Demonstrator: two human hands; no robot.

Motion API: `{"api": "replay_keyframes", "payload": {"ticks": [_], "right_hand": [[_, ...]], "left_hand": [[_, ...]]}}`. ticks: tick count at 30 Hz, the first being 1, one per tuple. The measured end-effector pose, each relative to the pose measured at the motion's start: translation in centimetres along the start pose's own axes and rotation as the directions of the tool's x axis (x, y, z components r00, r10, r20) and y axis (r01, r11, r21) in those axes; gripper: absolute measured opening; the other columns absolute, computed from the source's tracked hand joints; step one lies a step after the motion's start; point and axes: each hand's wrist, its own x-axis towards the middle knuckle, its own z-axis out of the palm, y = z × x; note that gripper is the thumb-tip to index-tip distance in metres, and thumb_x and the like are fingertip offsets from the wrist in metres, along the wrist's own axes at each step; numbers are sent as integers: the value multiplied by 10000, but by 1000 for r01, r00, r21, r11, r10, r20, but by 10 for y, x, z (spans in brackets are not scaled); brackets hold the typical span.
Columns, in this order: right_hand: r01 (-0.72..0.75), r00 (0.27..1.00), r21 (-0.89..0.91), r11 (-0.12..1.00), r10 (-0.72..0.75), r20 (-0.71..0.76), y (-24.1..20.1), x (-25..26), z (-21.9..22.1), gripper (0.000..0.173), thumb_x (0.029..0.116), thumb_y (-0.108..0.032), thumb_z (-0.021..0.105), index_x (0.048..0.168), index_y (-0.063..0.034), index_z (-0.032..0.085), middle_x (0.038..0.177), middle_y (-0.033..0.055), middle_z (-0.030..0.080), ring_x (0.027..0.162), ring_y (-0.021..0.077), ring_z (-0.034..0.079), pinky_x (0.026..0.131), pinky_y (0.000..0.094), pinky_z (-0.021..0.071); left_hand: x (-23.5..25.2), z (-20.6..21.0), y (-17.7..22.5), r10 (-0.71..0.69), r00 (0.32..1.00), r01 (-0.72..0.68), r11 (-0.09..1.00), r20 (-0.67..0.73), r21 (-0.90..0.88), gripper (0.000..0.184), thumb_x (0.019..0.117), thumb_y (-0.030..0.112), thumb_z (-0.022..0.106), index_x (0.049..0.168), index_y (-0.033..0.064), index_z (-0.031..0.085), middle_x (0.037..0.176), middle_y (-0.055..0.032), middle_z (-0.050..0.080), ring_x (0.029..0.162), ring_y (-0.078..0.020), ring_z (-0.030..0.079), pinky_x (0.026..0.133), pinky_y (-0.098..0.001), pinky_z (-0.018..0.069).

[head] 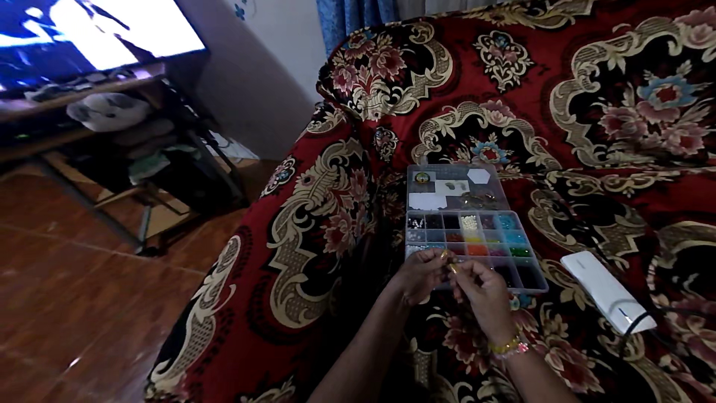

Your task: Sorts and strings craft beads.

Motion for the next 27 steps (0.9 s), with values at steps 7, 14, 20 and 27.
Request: {"api": "replay_keyframes", "payload": {"ticks": [7,14,20,27], "right_hand": [[20,1000,-15,1000,-20,5,-1,0,0,87,919,-73,637,912,-18,704,687,-27,671,533,27,616,506,185,546],[11,1000,-15,1000,-11,7,-1,0,0,84,906,-65,635,911,-17,703,681,-27,669,534,25,616,505,184,544],[-2,1000,-8,1000,2,16,-2,-1,0,86,905,-72,634,907,-25,706,684,-23,671,533,35,618,506,191,548],[-1,1000,-8,1000,1,13,-1,-1,0,85,903,-74,636,898,-28,706,668,-29,664,525,36,614,501,194,546]], "left_hand": [[-1,1,2,9,1000,-9,1000,5,13,217,1057,49,444,1039,70,659,985,4,715,860,-101,697,834,-293,588],[-1,-1,2,-3,1000,2,1000,4,24,222,1058,52,434,1033,67,654,973,4,707,855,-99,691,835,-294,585],[-2,0,4,19,1000,-20,999,21,50,231,1053,52,443,1011,61,669,961,3,714,854,-101,694,839,-295,587],[-2,-2,5,42,998,-46,994,46,94,222,1050,56,460,1013,48,678,966,-2,718,865,-104,696,844,-302,587]]}}
